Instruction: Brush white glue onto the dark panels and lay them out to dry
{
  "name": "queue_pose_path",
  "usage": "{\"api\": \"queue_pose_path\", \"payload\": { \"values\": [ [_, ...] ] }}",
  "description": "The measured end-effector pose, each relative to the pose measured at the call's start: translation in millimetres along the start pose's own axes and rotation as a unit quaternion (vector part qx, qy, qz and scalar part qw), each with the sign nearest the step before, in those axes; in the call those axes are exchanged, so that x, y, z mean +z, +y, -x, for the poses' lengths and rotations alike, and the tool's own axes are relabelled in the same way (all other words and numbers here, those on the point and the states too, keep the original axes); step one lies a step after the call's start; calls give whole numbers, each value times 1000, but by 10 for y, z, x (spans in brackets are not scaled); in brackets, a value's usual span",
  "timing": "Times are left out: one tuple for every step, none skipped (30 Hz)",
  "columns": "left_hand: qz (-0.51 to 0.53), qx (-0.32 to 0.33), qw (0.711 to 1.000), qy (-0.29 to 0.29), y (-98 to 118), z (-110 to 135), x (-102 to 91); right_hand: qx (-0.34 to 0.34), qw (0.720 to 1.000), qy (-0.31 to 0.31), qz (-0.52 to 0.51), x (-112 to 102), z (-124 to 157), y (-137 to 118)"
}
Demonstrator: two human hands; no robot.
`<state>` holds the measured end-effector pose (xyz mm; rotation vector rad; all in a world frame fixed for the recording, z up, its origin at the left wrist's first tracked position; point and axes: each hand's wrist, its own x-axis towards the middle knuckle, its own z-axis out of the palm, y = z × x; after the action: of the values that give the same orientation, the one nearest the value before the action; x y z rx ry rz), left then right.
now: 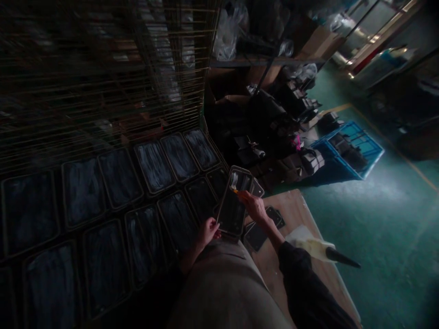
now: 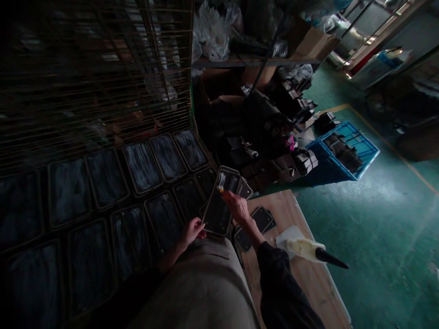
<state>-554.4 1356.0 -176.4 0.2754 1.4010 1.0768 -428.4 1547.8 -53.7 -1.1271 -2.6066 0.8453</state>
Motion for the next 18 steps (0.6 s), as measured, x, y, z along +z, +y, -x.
{"api": "queue_pose_path", "payload": {
  "values": [
    [-1, 3, 1000, 0, -1, 0, -1, -2, 1000, -17, -14, 26, 118, -36],
    [-3, 5, 1000, -1, -3, -1, -1, -2, 999, -33, -29, 56, 242, -74],
    [-6, 4, 1000, 1, -5, -3, -3, 1, 998, -48, -44, 89, 370, -114],
    [-10, 1, 1000, 4, -7, -5, -4, 6, 996, -60, -59, 122, 498, -154],
    [-12, -2, 1000, 5, -10, -8, -7, 13, 995, -70, -72, 154, 625, -194],
    [-13, -5, 1000, 6, -12, -9, -10, 20, 993, -79, -85, 181, 746, -231],
    [-10, -6, 1000, 5, -15, -10, -14, 29, 991, -87, -99, 201, 856, -265],
    [-5, -5, 1000, 2, -17, -9, -18, 37, 988, -94, -113, 214, 950, -293],
    [1, -3, 1000, -3, -18, -8, -22, 47, 985, -100, -129, 218, 1025, -310],
    [7, 0, 1000, -10, -18, -7, -26, 57, 982, -105, -149, 215, 1074, -313],
    [11, 1, 1000, -15, -18, -6, -30, 67, 977, -109, -170, 204, 1095, -298],
    [11, 1, 1000, -19, -18, -5, -32, 79, 972, -112, -193, 187, 1086, -263],
    [8, -1, 1000, -20, -18, -6, -32, 93, 966, -111, -213, 164, 1047, -207],
    [2, -3, 1000, -18, -19, -9, -32, 105, 963, -102, -227, 136, 980, -133],
    [-5, -3, 1000, -14, -22, -12, -30, 116, 962, -86, -230, 101, 888, -46],
    [-11, 0, 1000, -9, -26, -15, -27, 124, 965, -61, -222, 61, 777, 48],
    [-16, 5, 1000, -6, -31, -18, -24, 127, 971, -30, -201, 16, 653, 141],
    [-18, 11, 1000, -5, -37, -21, -22, 126, 977, 6, -173, -33, 523, 226]
  ]
}}
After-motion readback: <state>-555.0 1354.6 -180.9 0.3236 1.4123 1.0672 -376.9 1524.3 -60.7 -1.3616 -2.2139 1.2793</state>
